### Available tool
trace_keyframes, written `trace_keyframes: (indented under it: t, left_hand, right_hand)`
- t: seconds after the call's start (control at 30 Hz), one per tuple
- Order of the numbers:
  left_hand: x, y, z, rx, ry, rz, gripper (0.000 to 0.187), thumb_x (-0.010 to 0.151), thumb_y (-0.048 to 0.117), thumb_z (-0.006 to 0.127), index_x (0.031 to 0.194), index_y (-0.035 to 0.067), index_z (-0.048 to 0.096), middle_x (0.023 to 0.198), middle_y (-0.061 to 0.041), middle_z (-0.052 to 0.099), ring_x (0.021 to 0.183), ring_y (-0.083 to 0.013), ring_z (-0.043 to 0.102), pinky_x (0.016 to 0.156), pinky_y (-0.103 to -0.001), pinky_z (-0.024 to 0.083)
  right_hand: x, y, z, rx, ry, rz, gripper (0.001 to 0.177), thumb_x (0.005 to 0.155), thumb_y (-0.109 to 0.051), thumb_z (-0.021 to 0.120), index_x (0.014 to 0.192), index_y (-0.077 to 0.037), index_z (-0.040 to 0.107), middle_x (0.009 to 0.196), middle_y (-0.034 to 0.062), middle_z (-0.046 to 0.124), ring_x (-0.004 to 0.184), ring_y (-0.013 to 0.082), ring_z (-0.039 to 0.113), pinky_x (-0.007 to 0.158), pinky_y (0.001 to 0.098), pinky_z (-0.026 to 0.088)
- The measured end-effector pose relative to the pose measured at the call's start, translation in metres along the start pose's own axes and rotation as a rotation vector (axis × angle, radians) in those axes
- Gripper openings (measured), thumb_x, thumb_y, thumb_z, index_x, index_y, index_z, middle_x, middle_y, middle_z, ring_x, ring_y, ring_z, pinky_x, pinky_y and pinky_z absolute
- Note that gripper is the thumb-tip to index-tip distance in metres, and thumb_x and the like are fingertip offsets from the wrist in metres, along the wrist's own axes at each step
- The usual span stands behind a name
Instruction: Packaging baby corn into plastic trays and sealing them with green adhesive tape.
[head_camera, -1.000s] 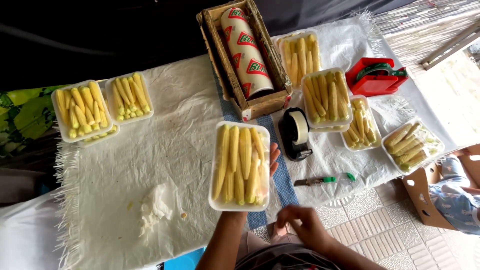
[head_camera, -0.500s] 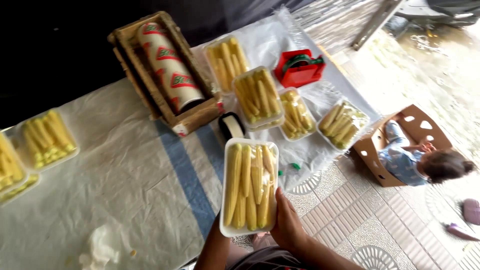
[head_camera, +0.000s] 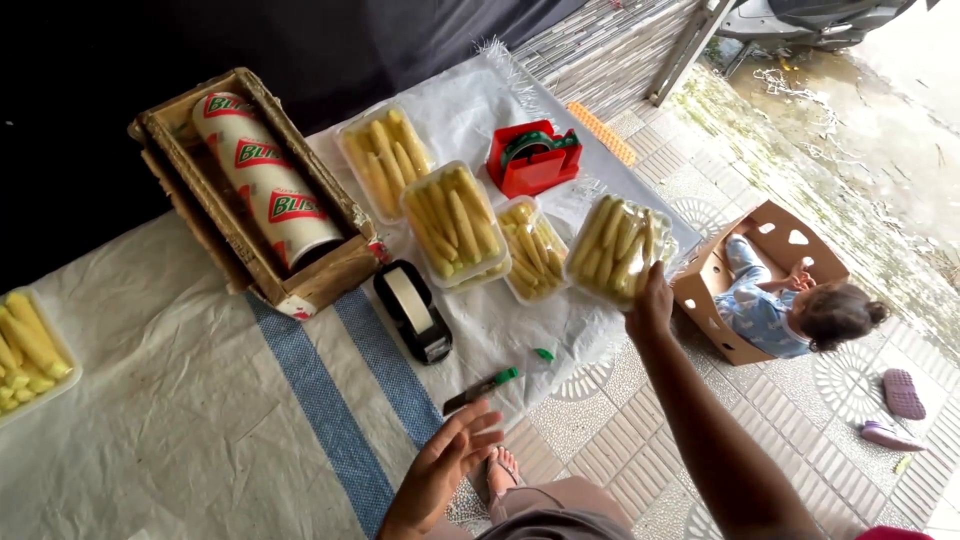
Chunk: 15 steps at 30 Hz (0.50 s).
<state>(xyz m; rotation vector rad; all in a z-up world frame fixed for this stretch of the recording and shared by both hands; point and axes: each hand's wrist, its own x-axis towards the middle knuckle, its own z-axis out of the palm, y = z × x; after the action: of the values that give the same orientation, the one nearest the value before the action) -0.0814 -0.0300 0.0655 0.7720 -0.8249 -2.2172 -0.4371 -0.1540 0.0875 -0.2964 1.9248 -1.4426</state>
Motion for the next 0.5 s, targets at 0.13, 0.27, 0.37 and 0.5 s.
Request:
trace_keyframes:
  t: [0.13, 0.27, 0.37, 0.5]
  left_hand:
    - [-0.018, -0.006, -0.016, 0.046, 0.198, -0.122, 0.067, 0.088, 0.043, 0.061, 0.146, 0.008, 0.055, 0.138, -0.016, 0.069, 0.113, -0.0230, 0.074, 0.104, -0.034, 0.051]
    - [-0.035, -0.011, -0.047, -0.002, 0.355, -0.110, 0.064, 0.086, 0.040, 0.065, 0.141, 0.008, 0.061, 0.132, -0.016, 0.073, 0.106, -0.0237, 0.077, 0.099, -0.034, 0.055]
    - [-0.055, -0.003, -0.087, -0.066, 0.477, 0.094, 0.047, 0.086, 0.024, 0.073, 0.126, -0.001, 0.067, 0.111, -0.020, 0.075, 0.082, -0.0252, 0.070, 0.084, -0.036, 0.060]
    - [-0.096, 0.057, -0.171, 0.094, 0.998, 0.227, 0.027, 0.086, 0.035, 0.076, 0.087, 0.008, 0.073, 0.063, -0.008, 0.066, 0.051, -0.0113, 0.058, 0.043, -0.021, 0.032]
  right_hand:
    - [0.066, 0.028, 0.004, 0.141, 0.057, -0.019, 0.043, 0.109, -0.042, 0.043, 0.118, -0.006, 0.064, 0.106, 0.0123, 0.073, 0.092, 0.0294, 0.075, 0.071, 0.0375, 0.067]
    - [0.191, 0.108, -0.034, -0.720, 0.144, -0.323, 0.071, 0.117, -0.050, 0.026, 0.100, 0.002, 0.072, 0.093, 0.0252, 0.070, 0.086, 0.0413, 0.067, 0.074, 0.0531, 0.048]
    - [0.153, 0.084, -0.048, -1.097, -0.095, -0.486, 0.095, 0.069, -0.003, 0.096, 0.151, 0.003, 0.048, 0.103, 0.0175, 0.065, 0.085, 0.0288, 0.059, 0.063, 0.0435, 0.049]
    - [0.178, 0.123, -0.090, -0.161, -0.221, -0.070, 0.036, 0.107, -0.012, 0.043, 0.138, -0.029, 0.043, 0.136, 0.0100, 0.054, 0.121, 0.0336, 0.057, 0.092, 0.0607, 0.053]
